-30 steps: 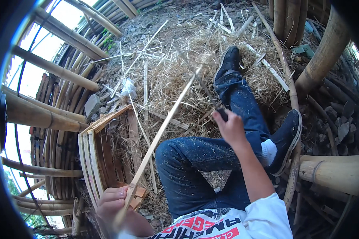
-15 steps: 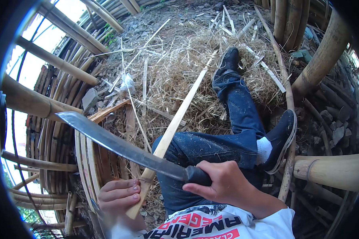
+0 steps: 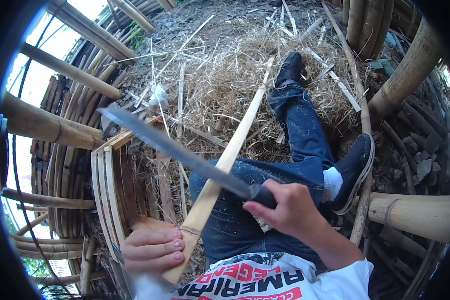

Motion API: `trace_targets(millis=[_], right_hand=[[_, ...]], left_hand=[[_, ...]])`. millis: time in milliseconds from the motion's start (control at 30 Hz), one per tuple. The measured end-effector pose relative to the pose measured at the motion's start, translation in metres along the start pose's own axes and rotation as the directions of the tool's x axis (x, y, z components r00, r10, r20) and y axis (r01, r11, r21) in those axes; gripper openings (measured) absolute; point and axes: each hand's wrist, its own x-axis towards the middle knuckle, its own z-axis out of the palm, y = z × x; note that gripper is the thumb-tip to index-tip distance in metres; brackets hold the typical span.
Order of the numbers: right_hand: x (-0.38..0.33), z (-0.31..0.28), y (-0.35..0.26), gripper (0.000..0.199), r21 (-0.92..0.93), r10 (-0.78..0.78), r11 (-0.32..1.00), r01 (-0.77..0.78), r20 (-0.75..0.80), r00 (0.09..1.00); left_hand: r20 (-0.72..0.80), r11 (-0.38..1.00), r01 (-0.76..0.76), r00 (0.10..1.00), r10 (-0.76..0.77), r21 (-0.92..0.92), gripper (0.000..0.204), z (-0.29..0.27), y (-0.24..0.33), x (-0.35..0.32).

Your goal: The person uses a large knife to scrape and smooth the surface of a thin wooden slat, handling the slat by hand and removing wood shavings.

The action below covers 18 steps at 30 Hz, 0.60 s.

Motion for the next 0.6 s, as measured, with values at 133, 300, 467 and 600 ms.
trace_targets(millis=[133, 300, 467, 600], right_hand=[[0.007, -0.003, 0.022, 0.046, -0.009, 0.120, 0.993, -0.120, 0.005, 0.993], [0.016, 0.000, 0.031, 0.046, 0.026, 0.133, 0.991, -0.132, -0.013, 0.991], [0.038, 0.005, 0.058, 0.048, 0.021, 0.196, 0.981, -0.195, -0.062, 0.979], [0.052, 0.007, 0.082, 0.049, 0.011, 0.254, 0.967, -0.254, -0.094, 0.962]], left_hand=[[0.211, 0.996, 0.046, 0.977, -0.029, -0.072, 0.021, -0.004, -0.001, 0.011], [0.081, 0.997, -0.044, 0.996, 0.049, -0.055, 0.017, 0.002, -0.011, 0.010], [0.105, 0.998, -0.033, 0.994, 0.038, -0.050, 0.014, -0.005, -0.002, 0.013], [0.153, 0.999, 0.044, 0.987, -0.040, -0.027, 0.015, -0.009, -0.002, 0.004]])
